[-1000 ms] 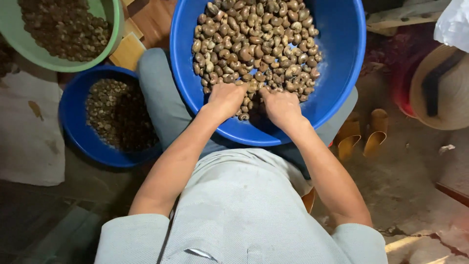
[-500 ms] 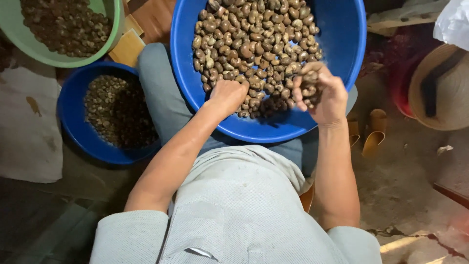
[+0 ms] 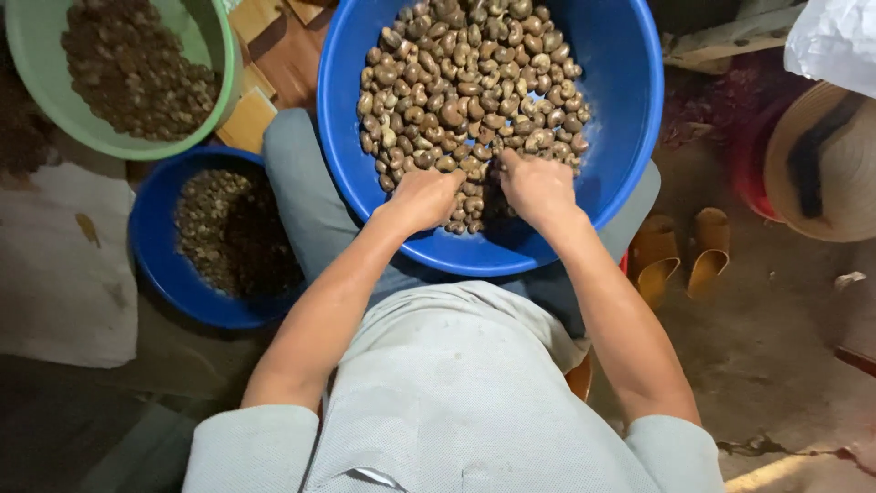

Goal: The person sits on the floor with a blue basin on their lap, sorting nuts by hand. They pick up handfuls of nuts, separate them, and transfer some to a smaller blue basin on the floor.

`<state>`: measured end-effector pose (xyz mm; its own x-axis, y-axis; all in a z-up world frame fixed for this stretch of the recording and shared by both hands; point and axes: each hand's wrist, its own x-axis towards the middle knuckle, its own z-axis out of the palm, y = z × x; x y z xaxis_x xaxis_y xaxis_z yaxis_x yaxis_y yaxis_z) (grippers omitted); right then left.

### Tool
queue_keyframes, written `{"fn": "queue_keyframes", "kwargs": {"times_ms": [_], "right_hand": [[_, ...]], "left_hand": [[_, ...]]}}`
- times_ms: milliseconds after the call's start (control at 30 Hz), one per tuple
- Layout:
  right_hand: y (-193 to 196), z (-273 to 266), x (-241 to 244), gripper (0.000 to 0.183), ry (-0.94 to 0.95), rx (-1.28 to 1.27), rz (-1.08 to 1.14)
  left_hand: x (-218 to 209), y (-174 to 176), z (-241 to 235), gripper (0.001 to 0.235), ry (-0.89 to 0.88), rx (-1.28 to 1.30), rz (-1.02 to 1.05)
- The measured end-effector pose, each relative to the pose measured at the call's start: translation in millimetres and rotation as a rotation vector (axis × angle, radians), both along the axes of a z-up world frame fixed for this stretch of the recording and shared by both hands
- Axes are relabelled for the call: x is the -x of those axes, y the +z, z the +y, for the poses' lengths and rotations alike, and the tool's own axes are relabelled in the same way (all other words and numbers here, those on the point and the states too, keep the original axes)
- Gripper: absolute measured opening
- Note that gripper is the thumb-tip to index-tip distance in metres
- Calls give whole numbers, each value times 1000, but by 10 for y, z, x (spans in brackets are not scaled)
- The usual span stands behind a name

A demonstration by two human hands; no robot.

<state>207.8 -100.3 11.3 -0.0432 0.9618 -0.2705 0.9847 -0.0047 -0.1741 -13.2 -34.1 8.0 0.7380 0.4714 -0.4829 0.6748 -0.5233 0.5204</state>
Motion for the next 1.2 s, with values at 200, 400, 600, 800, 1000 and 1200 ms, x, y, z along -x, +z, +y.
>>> {"fn": "queue_keyframes", "kwargs": {"times_ms": [200, 400, 600, 800, 1000, 1200], "right_hand": [[-341, -43, -48, 31, 39, 26, -97], [339, 43, -82, 35, -207, 281, 206], [927, -117, -426, 22, -889, -12, 1663], [922, 116, -430, 38, -1004, -144, 1682], [400, 519, -504, 21, -512, -44, 586], [-310, 718, -424, 39, -443, 183, 130]], "left_hand": [[-146, 202, 195, 31, 172, 8, -128], [-701, 169, 289, 29, 290, -98, -169], [-932, -192, 199, 34, 174, -155, 17], [-785, 7, 223, 39, 289, -8, 23], [-219, 654, 408, 26, 883, 963, -668], [104, 772, 381, 24, 1046, 934, -855]]}}
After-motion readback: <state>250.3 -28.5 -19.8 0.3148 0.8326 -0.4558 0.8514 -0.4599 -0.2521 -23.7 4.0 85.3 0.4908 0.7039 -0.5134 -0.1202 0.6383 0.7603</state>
